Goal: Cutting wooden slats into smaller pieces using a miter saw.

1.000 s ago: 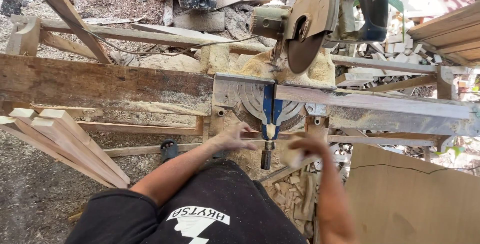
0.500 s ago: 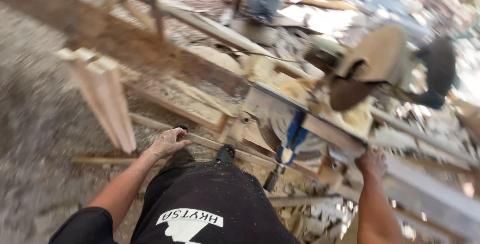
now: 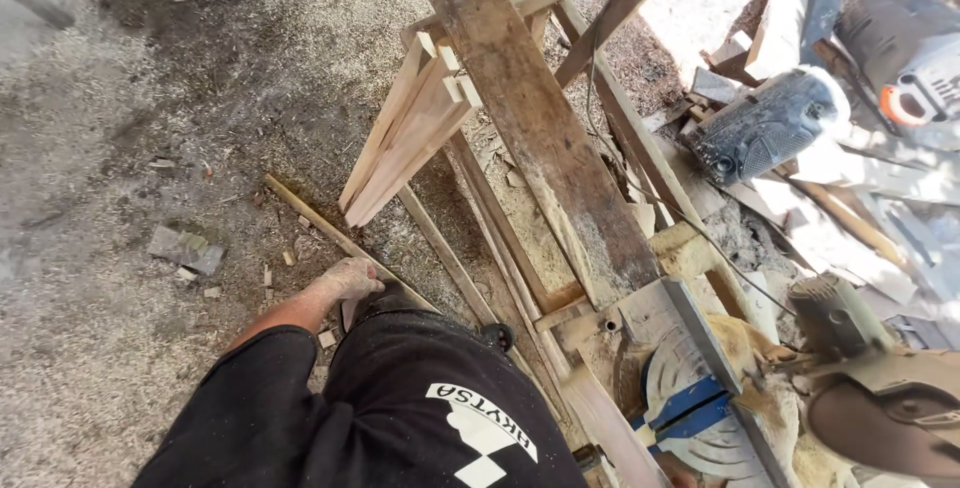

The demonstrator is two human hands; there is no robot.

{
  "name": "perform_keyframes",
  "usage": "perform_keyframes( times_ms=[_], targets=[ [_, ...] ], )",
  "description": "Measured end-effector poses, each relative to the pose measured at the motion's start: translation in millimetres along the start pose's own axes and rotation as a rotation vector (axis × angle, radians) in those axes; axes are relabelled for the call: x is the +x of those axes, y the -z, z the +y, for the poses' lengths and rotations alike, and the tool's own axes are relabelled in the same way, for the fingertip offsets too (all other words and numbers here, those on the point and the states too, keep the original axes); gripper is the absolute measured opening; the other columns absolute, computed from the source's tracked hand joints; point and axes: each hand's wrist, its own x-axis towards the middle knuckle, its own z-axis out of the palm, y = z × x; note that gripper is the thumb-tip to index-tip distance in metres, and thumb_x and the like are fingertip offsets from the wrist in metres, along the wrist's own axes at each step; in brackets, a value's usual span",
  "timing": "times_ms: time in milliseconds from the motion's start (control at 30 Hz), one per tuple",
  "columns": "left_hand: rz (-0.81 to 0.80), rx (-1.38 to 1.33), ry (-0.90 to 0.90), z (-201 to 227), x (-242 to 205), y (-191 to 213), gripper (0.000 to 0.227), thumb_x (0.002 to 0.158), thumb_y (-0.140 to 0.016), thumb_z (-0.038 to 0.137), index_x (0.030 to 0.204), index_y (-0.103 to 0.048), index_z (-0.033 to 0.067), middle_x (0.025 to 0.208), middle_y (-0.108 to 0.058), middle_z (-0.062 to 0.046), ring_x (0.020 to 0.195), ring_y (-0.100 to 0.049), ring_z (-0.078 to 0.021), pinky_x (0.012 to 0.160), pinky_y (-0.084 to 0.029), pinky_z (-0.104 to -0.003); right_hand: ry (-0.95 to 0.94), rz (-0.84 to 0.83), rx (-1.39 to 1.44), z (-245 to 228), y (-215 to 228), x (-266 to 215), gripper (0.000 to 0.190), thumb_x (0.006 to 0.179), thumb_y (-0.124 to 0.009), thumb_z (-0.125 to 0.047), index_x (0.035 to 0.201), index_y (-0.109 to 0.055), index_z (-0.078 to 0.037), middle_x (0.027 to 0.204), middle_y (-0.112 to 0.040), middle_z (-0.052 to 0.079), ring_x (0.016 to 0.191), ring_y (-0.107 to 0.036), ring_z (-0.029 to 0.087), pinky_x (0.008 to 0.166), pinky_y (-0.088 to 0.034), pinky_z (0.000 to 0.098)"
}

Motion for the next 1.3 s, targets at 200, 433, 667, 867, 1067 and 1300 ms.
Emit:
perform_keyframes(
  times_ms=[200,433,667,867,1067,1300],
  targets=[
    [0.05,-0.138,-0.214,-10.8,59.6,-1.3,0.052,0.086,-0.078,0.046,0.121,-0.071,0.0082,0.118,-0.074,-0.016,0.111,-0.071,-0.0293,0.097,-0.055,-0.042,0.069,0.022,0.222,-176.0,7.3,28.0,0.082,0.063,-0.087,-0.044,0.127,-0.056,-0.003,0.084,-0.076,0.021,0.074,-0.076,0.034,0.068,-0.062,0.0456],
    [0.098,-0.42,-0.285,-118.0,42.0,43.2,0.052,0.084,-0.078,0.046,0.117,-0.068,0.0073,0.11,-0.074,-0.012,0.106,-0.071,-0.026,0.094,-0.055,-0.042,0.53,0.903,0.016,-331.3,-43.1,102.5,0.098,0.084,-0.086,-0.03,0.156,-0.02,-0.019,0.133,-0.057,0.032,0.11,-0.067,0.036,0.096,-0.064,0.0476],
    [0.067,-0.463,0.169,-348.9,-13.7,47.4,0.038,0.099,-0.065,0.039,0.107,-0.072,0.0031,0.102,-0.071,-0.014,0.089,-0.066,-0.0255,0.075,-0.057,-0.045,0.772,0.907,0.169,-424.8,-163.1,158.9,0.102,0.1,-0.083,-0.048,0.149,-0.012,0.007,0.145,-0.049,0.032,0.107,-0.062,0.035,0.092,-0.063,0.0542],
    [0.261,-0.739,0.396,-424.3,-94.4,34.3,0.037,0.091,-0.071,0.045,0.108,-0.078,0.0132,0.114,-0.07,-0.005,0.101,-0.066,-0.0212,0.091,-0.056,-0.042,0.643,0.517,0.67,-598.8,-120.0,157.2,0.037,0.099,-0.076,-0.03,0.115,-0.066,0.002,0.092,-0.073,0.018,0.071,-0.072,0.022,0.067,-0.066,0.0374],
    [0.239,-0.791,0.557,-426.5,-99.8,3.5,0.035,0.092,-0.074,0.048,0.111,-0.078,0.0196,0.127,-0.071,-0.01,0.114,-0.067,-0.0246,0.101,-0.056,-0.042,0.478,0.168,0.72,-660.1,-142.6,159.3,0.032,0.102,-0.075,-0.025,0.114,-0.067,0.003,0.101,-0.074,0.017,0.086,-0.075,0.024,0.074,-0.069,0.0395],
    [0.241,-0.946,0.446,-412.1,-94.8,27.0,0.032,0.092,-0.075,0.045,0.111,-0.077,0.0197,0.129,-0.071,-0.007,0.11,-0.068,-0.0226,0.096,-0.056,-0.04,0.405,0.049,0.91,-696.5,-237.3,222.0,0.051,0.1,-0.081,-0.024,0.135,-0.056,0.004,0.121,-0.067,0.019,0.108,-0.067,0.026,0.092,-0.064,0.039]
  ],
)
